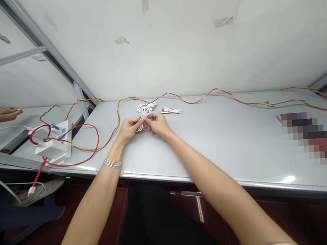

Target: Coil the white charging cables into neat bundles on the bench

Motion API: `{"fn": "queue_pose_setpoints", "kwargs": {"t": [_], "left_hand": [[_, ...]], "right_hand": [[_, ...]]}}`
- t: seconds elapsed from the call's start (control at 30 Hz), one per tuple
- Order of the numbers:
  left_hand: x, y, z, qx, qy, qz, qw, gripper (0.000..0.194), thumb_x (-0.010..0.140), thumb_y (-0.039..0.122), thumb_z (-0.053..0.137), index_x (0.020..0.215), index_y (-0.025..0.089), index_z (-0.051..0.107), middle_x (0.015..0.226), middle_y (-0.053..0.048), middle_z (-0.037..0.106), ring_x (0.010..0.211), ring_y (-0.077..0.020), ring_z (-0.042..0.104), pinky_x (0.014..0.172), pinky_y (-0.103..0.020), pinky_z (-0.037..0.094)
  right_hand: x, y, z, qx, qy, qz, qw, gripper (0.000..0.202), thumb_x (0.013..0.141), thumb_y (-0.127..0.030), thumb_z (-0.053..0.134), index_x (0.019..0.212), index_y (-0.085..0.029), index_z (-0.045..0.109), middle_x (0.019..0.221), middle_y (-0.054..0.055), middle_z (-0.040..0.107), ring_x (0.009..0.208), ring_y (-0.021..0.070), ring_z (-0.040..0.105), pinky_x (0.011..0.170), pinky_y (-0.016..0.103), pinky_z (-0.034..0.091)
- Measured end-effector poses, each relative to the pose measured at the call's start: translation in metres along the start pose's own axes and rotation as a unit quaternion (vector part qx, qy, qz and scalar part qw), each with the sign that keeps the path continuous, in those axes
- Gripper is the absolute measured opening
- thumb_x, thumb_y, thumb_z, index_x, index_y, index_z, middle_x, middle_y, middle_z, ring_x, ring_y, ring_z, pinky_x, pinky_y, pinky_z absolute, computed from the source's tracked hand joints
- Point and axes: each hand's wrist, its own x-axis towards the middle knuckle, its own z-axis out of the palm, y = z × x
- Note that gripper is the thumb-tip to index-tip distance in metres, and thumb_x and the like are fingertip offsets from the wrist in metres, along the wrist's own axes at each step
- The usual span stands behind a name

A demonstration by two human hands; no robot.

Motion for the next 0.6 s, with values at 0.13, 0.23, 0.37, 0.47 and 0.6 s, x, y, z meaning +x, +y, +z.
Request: {"fn": "queue_pose_setpoints", "kwargs": {"t": [0.13,0.23,0.37,0.47,0.6], "left_hand": [[0.001,-0.005,-0.001,0.035,-0.028,0.035,0.998,0.042,0.078,0.052,0.079,0.089,0.012,0.078,0.075,-0.004,0.065,0.065,-0.0117,0.048,0.061,-0.026,0.035],[0.004,-0.011,-0.002,0.072,0.0,0.047,0.996,0.041,0.078,0.051,0.077,0.09,0.012,0.078,0.074,-0.004,0.065,0.065,-0.0126,0.048,0.061,-0.026,0.036],[0.007,-0.017,-0.003,0.149,0.054,0.097,0.983,0.026,0.082,0.038,0.072,0.089,0.014,0.08,0.073,-0.003,0.064,0.071,-0.0146,0.053,0.068,-0.027,0.041],[0.009,-0.019,-0.003,0.171,0.071,0.104,0.977,0.019,0.085,0.026,0.066,0.094,0.015,0.08,0.073,-0.002,0.064,0.071,-0.0148,0.055,0.069,-0.027,0.042],[0.01,-0.02,-0.004,0.184,0.098,0.107,0.972,0.021,0.086,0.019,0.062,0.096,0.016,0.08,0.076,-0.003,0.066,0.073,-0.0155,0.057,0.071,-0.027,0.044]], "right_hand": [[0.001,-0.002,-0.002,0.002,-0.015,0.019,1.0,0.02,0.091,-0.024,0.07,0.074,-0.017,0.061,0.053,-0.002,0.056,0.043,0.0102,0.048,0.039,0.022,0.038],[0.002,-0.002,-0.002,-0.012,-0.019,0.025,0.999,0.02,0.094,-0.018,0.064,0.074,-0.016,0.06,0.049,-0.003,0.055,0.038,0.0085,0.045,0.038,0.021,0.036],[0.002,-0.004,0.0,-0.02,-0.017,0.034,0.999,0.02,0.093,-0.014,0.065,0.073,-0.016,0.061,0.048,-0.004,0.054,0.036,0.008,0.045,0.037,0.02,0.038],[0.001,-0.006,0.002,-0.022,-0.012,0.036,0.999,0.02,0.095,-0.016,0.064,0.075,-0.015,0.062,0.049,-0.004,0.054,0.036,0.0077,0.046,0.037,0.02,0.038],[0.001,-0.007,0.003,-0.02,-0.014,0.044,0.999,0.023,0.098,-0.022,0.061,0.076,-0.014,0.063,0.052,-0.002,0.056,0.038,0.0082,0.048,0.037,0.02,0.04]]}}
